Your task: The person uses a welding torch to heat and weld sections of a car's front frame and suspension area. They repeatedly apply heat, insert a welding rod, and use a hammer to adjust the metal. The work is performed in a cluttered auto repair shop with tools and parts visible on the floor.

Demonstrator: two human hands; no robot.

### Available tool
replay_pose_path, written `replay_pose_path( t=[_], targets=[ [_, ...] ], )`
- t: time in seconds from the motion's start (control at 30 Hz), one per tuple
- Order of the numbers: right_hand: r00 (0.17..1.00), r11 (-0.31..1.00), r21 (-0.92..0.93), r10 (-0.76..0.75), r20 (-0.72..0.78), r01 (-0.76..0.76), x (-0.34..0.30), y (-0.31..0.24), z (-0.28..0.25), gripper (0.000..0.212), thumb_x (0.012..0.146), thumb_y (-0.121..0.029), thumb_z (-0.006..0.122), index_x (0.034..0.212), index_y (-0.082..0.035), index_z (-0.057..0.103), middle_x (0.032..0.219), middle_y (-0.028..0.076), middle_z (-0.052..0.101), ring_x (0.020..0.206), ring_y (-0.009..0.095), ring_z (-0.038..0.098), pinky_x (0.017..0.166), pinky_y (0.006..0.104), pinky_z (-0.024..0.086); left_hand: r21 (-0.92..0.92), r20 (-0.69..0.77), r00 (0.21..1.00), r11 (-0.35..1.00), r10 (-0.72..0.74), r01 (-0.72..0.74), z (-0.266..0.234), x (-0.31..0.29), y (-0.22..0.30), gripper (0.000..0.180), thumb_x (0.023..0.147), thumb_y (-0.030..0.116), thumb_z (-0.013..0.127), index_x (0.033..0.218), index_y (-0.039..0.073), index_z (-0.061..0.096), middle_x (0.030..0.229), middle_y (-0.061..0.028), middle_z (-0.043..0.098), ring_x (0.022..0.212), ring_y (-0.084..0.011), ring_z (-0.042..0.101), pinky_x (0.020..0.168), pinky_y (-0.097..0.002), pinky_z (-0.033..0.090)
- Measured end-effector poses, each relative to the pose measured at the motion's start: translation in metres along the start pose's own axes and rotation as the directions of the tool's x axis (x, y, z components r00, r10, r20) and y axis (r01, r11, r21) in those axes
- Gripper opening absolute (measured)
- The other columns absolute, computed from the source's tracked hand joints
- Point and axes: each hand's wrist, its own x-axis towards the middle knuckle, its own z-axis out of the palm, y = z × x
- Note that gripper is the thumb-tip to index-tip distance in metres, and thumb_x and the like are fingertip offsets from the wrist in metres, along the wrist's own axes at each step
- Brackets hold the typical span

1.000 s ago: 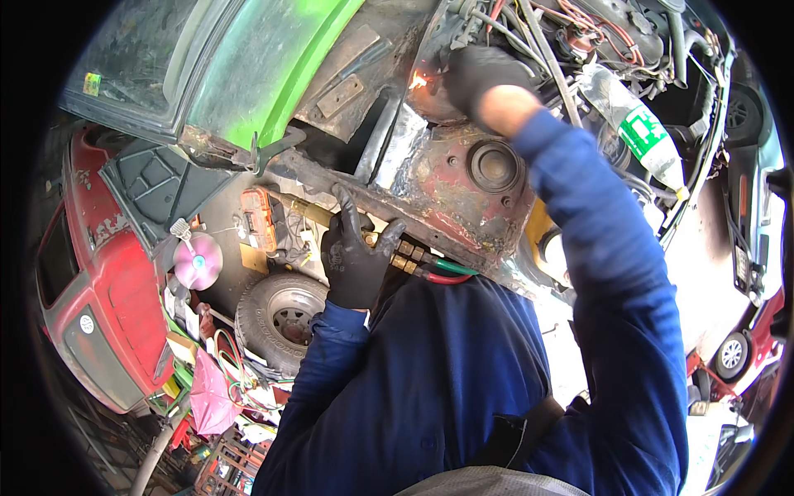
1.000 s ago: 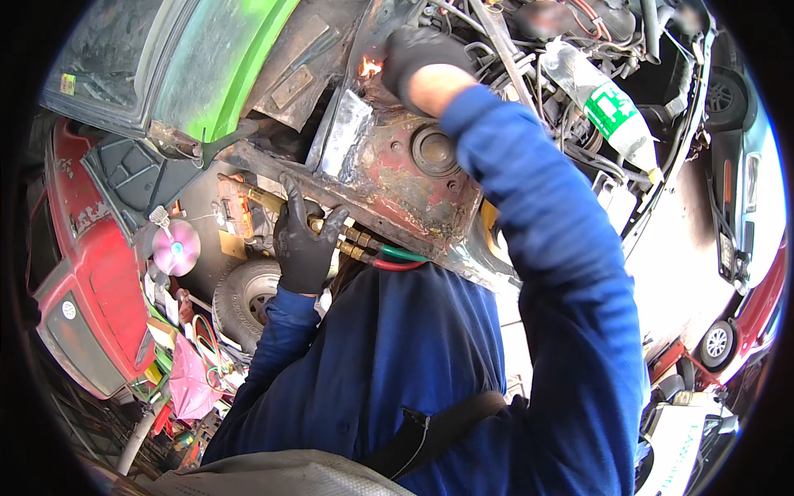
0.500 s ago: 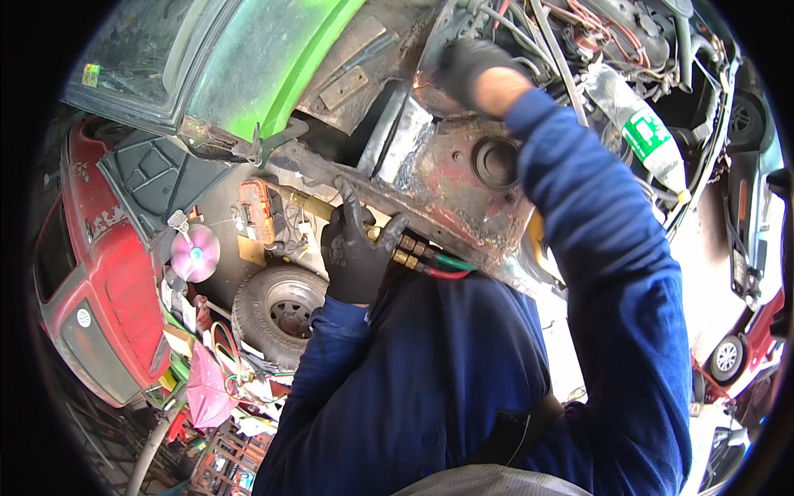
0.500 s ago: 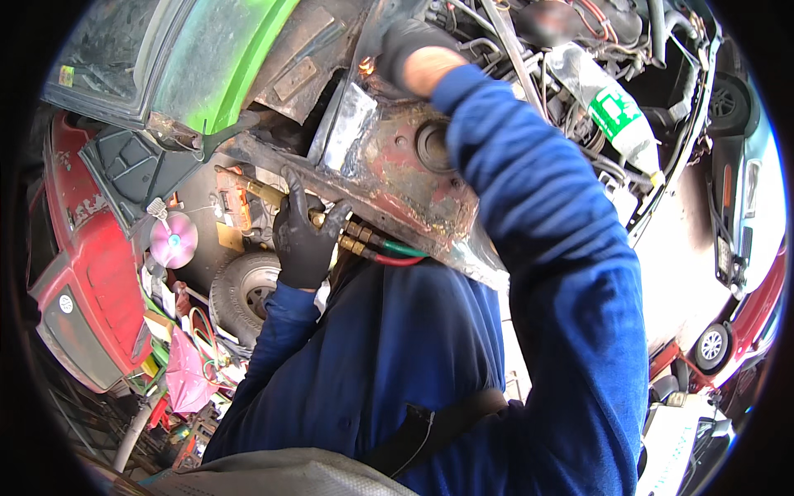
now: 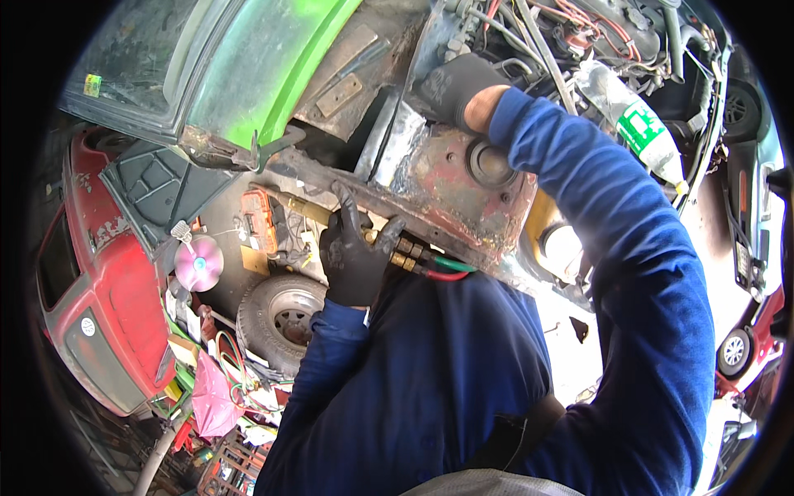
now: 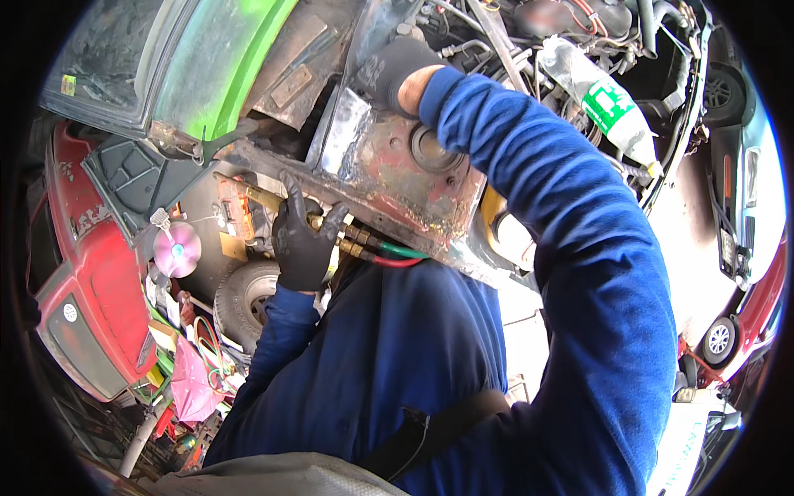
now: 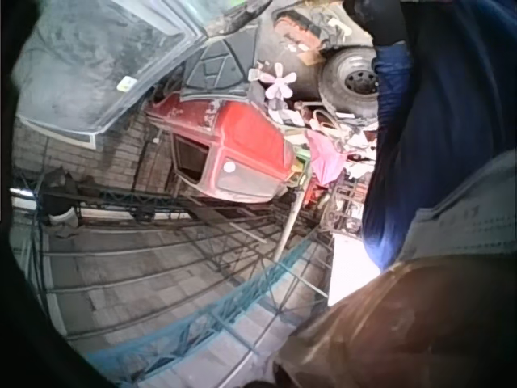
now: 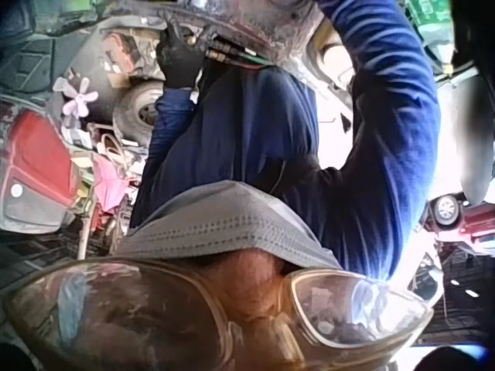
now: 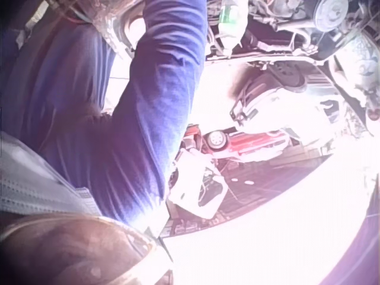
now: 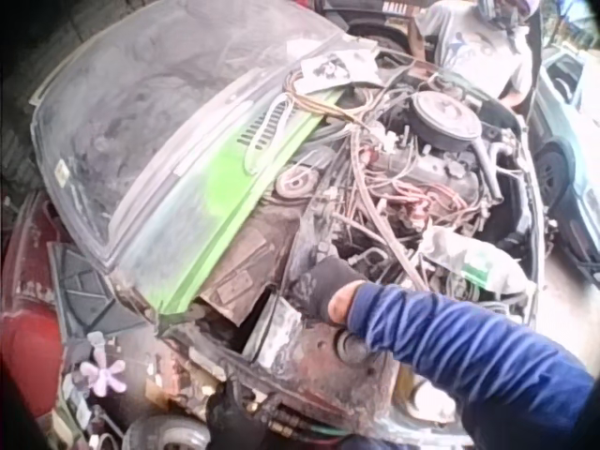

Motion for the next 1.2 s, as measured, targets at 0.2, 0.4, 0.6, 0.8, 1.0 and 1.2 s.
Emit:
replay_pose_path(
  t=[0.2,0.4,0.6,0.8,1.0,1.2],
  targets=[
    [0.984,0.983,-0.148,0.125,0.128,-0.106,-0.004,-0.003,-0.017,0.03,0.099,-0.017,0.071,0.126,-0.018,0.084,0.128,0.016,0.08,0.121,0.032,0.078,0.096,0.0433,0.064,0.071,-0.001,1.0,0.997,0.019,-0.019,0.0,-0.004,-0.003,0.105,0.09,0.039,0.093,0.167,-0.007,0.04,0.099,-0.0203,0.073,0.09,-0.0387,0.072,0.08,-0.0517,0.058],
    [0.999,0.992,0.121,0.051,-0.018,-0.048,0.013,-0.01,-0.003,0.024,0.099,-0.022,0.068,0.117,-0.013,0.083,0.113,0.016,0.082,0.106,0.039,0.079,0.093,0.0486,0.062,0.073,0.013,1.0,0.997,0.015,-0.016,-0.001,-0.004,-0.002,0.103,0.089,0.038,0.094,0.167,-0.006,0.041,0.104,-0.0223,0.073,0.093,-0.0397,0.072,0.083,-0.0524,0.057],
    [0.991,0.991,0.012,0.132,-0.019,-0.132,-0.018,0.004,-0.038,0.024,0.101,-0.017,0.067,0.122,-0.012,0.078,0.112,0.014,0.083,0.109,0.037,0.081,0.086,0.0512,0.064,0.076,-0.009,0.999,0.996,0.053,-0.052,0.003,-0.002,-0.006,0.099,0.091,0.032,0.094,0.164,-0.01,0.044,0.127,-0.0333,0.072,0.107,-0.0467,0.073,0.097,-0.053,0.057],
    [0.965,0.952,0.168,0.263,-0.007,-0.258,0.007,-0.006,-0.026,0.034,0.108,-0.025,0.057,0.135,-0.013,0.076,0.125,0.02,0.08,0.116,0.042,0.078,0.095,0.0518,0.062,0.052,0.036,0.999,0.999,-0.01,0.008,-0.001,-0.006,-0.004,0.098,0.09,0.03,0.094,0.164,-0.011,0.044,0.12,-0.0301,0.073,0.102,-0.0438,0.073,0.092,-0.0518,0.058],
    [0.991,0.991,0.059,-0.113,-0.074,0.118,-0.006,0.016,-0.011,0.027,0.098,-0.023,0.07,0.12,-0.014,0.083,0.106,0.016,0.082,0.103,0.037,0.08,0.086,0.05,0.064,0.07,0.06,0.997,0.997,-0.041,0.037,0.002,-0.005,-0.008,0.106,0.089,0.036,0.094,0.168,-0.007,0.038,0.109,-0.0231,0.073,0.099,-0.0413,0.071,0.089,-0.0531,0.056],
    [0.961,0.996,0.07,0.027,0.275,-0.048,-0.006,0.03,-0.024,0.033,0.099,-0.02,0.07,0.129,-0.01,0.077,0.113,0.021,0.081,0.108,0.038,0.08,0.091,0.0493,0.064,0.072,0.031,0.999,0.997,0.011,-0.013,0.0,-0.006,-0.007,0.11,0.091,0.04,0.092,0.172,-0.005,0.033,0.103,-0.0156,0.072,0.094,-0.0362,0.068,0.086,-0.0525,0.055]
  ],
)
